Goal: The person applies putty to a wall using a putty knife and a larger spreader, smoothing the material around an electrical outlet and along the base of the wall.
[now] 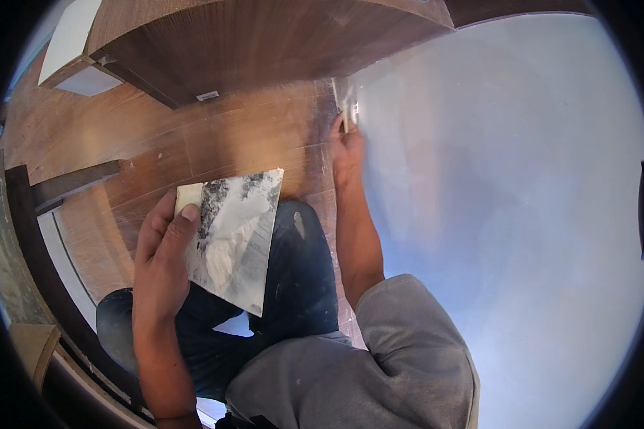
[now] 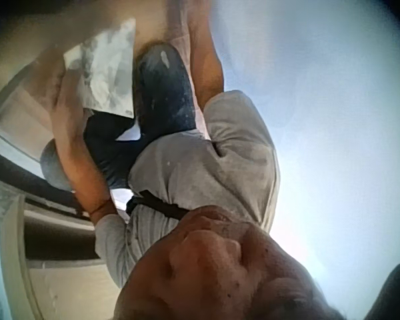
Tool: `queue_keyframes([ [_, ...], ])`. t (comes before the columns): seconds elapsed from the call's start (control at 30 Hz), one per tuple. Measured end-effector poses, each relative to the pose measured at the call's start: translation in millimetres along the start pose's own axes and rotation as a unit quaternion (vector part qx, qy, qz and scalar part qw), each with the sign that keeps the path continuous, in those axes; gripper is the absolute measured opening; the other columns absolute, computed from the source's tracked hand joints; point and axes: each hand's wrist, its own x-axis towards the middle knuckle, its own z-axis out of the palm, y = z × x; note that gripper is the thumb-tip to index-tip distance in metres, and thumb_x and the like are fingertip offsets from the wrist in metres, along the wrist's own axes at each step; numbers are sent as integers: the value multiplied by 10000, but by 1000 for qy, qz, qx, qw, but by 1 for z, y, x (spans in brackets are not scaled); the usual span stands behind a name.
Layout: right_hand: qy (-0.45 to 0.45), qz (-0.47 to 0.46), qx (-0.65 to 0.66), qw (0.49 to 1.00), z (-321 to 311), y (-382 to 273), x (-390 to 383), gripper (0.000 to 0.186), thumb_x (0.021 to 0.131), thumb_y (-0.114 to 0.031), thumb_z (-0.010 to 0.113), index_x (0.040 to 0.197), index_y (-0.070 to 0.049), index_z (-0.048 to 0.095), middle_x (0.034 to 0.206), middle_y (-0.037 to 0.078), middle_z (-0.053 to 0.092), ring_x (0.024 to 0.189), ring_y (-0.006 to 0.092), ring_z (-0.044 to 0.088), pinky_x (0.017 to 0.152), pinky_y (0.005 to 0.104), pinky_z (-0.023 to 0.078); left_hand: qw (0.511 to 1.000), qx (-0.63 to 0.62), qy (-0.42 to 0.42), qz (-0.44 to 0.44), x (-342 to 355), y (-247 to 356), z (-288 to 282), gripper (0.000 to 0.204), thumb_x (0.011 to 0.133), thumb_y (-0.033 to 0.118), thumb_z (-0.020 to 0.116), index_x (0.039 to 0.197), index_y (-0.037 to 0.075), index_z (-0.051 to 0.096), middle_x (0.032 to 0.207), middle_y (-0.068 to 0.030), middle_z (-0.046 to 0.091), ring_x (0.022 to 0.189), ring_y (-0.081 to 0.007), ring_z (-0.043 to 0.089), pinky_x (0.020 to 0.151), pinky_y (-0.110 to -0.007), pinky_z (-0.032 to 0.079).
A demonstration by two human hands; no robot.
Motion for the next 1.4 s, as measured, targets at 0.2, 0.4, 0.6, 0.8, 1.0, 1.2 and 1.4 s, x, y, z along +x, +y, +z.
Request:
queue_keyframes([
  [0.2,187,8,-81,979,-16,39,-6,172,974,-22,467,1067,85,564,1060,192,629,928,297,650,793,360,612,998,21,-67,4,1,6,-3,424,967,228,588,1280,-54,544,1077,-60,637,986,-106,556,901,-236,414],
  [0.4,221,-19,5,975,-9,36,24,151,960,-4,474,1052,68,570,1020,178,634,887,297,648,754,377,623,998,39,-52,16,2,8,0,393,975,245,575,1242,-44,570,1042,-48,641,944,-97,554,862,-226,419],
  [0.6,194,-19,20,981,-10,23,37,159,968,-32,470,1042,63,574,995,165,630,883,293,634,801,387,604,995,52,-81,33,2,9,-1,369,983,249,561,1209,-41,587,994,-36,645,905,-88,553,828,-219,420],
  [0.8,196,-22,26,980,-5,22,33,175,979,-53,480,1084,65,554,1055,166,594,968,278,592,852,389,573,994,62,-85,35,2,14,3,338,991,248,546,1165,-38,595,956,-20,632,855,-75,533,792,-222,422],
  [1.0,119,1,38,992,37,11,10,201,978,-33,485,1134,90,519,1035,163,566,930,259,583,824,344,579,992,57,-111,35,0,18,0,332,995,250,540,1158,-35,590,950,-18,632,853,-68,533,793,-222,425],
  [1.2,12,-114,-527,842,55,17,-41,218,977,-22,468,1145,102,527,1043,167,574,946,244,594,851,318,571,992,79,-88,44,-5,20,9,355,1000,261,532,1192,-33,582,960,-23,637,874,-68,542,808,-223,430],
  [1.4,40,27,-310,950,70,47,-120,333,930,-103,545,1221,47,484,1141,140,589,1034,260,601,851,396,555,997,9,-31,68,5,5,7,344,1007,234,513,1216,-34,565,998,-31,638,874,-71,554,798,-226,440],
])
